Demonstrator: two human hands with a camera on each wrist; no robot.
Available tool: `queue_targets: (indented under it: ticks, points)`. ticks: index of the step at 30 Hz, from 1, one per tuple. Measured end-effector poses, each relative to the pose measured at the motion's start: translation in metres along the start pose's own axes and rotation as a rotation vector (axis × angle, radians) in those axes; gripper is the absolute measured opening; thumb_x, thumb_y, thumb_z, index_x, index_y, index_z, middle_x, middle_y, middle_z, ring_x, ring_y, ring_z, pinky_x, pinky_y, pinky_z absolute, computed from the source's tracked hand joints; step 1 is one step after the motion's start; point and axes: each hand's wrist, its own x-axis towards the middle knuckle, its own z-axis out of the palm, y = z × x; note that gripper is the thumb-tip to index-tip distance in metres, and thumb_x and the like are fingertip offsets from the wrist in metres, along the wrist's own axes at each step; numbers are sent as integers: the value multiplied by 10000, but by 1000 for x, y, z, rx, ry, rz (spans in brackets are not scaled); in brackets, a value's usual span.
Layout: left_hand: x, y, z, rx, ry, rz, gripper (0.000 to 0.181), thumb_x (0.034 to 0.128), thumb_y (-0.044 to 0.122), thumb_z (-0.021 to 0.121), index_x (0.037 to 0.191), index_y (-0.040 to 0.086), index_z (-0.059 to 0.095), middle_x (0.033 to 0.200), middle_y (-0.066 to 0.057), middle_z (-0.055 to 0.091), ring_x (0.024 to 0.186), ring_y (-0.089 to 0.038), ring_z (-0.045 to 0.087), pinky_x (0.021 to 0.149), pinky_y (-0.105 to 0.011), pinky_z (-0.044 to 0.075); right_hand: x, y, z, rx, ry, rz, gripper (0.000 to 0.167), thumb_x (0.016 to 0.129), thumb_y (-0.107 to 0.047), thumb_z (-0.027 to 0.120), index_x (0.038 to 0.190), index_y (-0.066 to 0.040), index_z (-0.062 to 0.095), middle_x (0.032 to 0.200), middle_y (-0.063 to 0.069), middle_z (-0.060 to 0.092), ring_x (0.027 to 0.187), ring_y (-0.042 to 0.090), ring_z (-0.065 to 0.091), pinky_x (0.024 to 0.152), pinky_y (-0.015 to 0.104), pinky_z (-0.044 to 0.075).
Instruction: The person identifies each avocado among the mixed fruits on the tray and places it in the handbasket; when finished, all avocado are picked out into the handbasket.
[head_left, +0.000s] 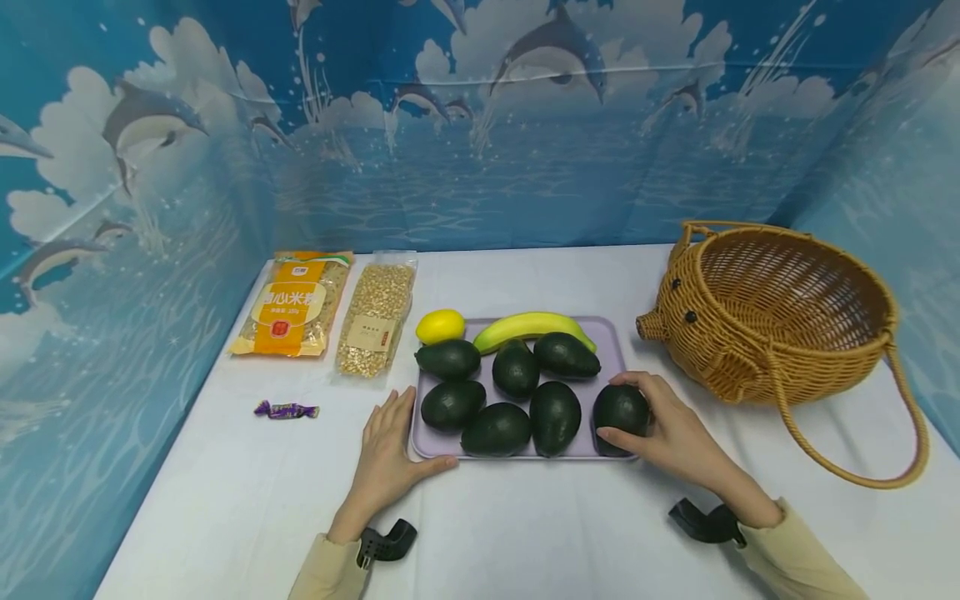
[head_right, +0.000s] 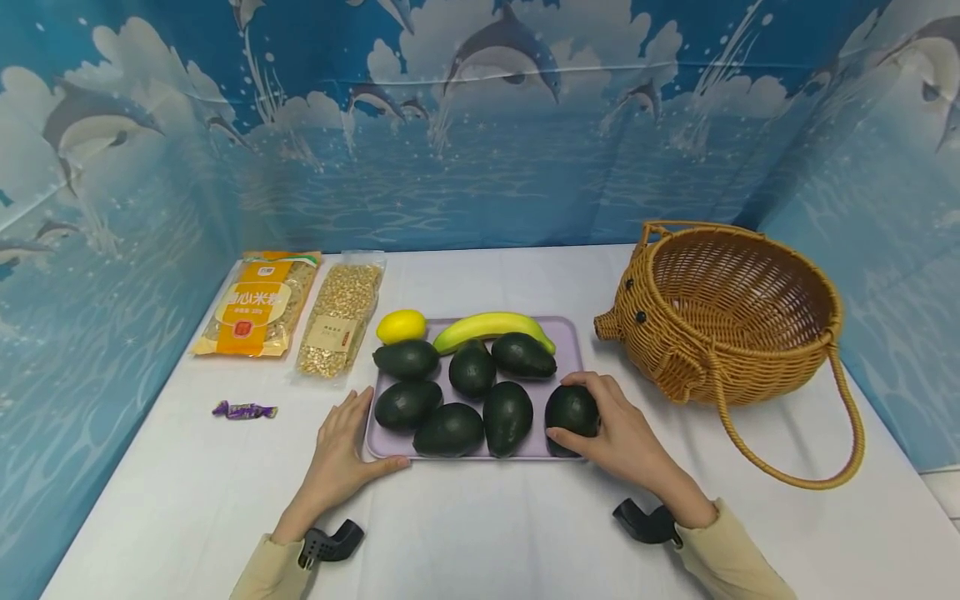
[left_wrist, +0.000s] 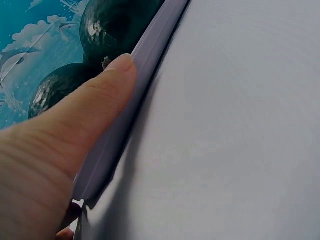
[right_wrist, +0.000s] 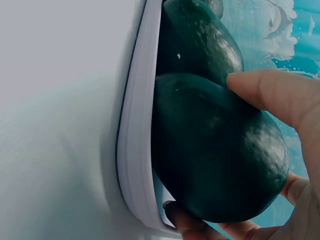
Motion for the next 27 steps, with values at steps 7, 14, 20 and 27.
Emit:
queue_targets:
  ticks: [7,14,20,27]
  points:
    - [-1,1,-1,0,-7,-7,1174,638,607,785,1499,32,230,1525,-162,251,1412,-299,129,1129,-477,40,2,-2,-4,10,48,-31,618,737,-295,830,1245,-167,501,1191,-6,505,1015,154,470,770,348,421]
    - [-1,1,-2,10,0,1,1170,641,605,784,1496,26,234,1519,-170,260,1409,-308,141,1129,-476,49,7,-4,-17,56,119,-40,622,721,-173,842,1248,-123,515,1196,2,509,954,105,446,710,246,389]
    - [-1,0,-1,13,-1,3,1175,642,636,765,1499,35,231,1520,-163,262,1411,-299,138,1130,-475,48,6,-13,-30,69,144,0,666,726,-173,840,1295,-155,494,1230,25,489,945,101,441,710,211,404]
    - [-1,-2,0,18,-13,-6,1180,643,653,753,1505,49,221,1527,-139,259,1417,-269,123,1134,-449,36,8,-25,-39,132,217,-32,715,684,-54,849,1302,-127,497,1209,1,483,972,84,493,770,98,407]
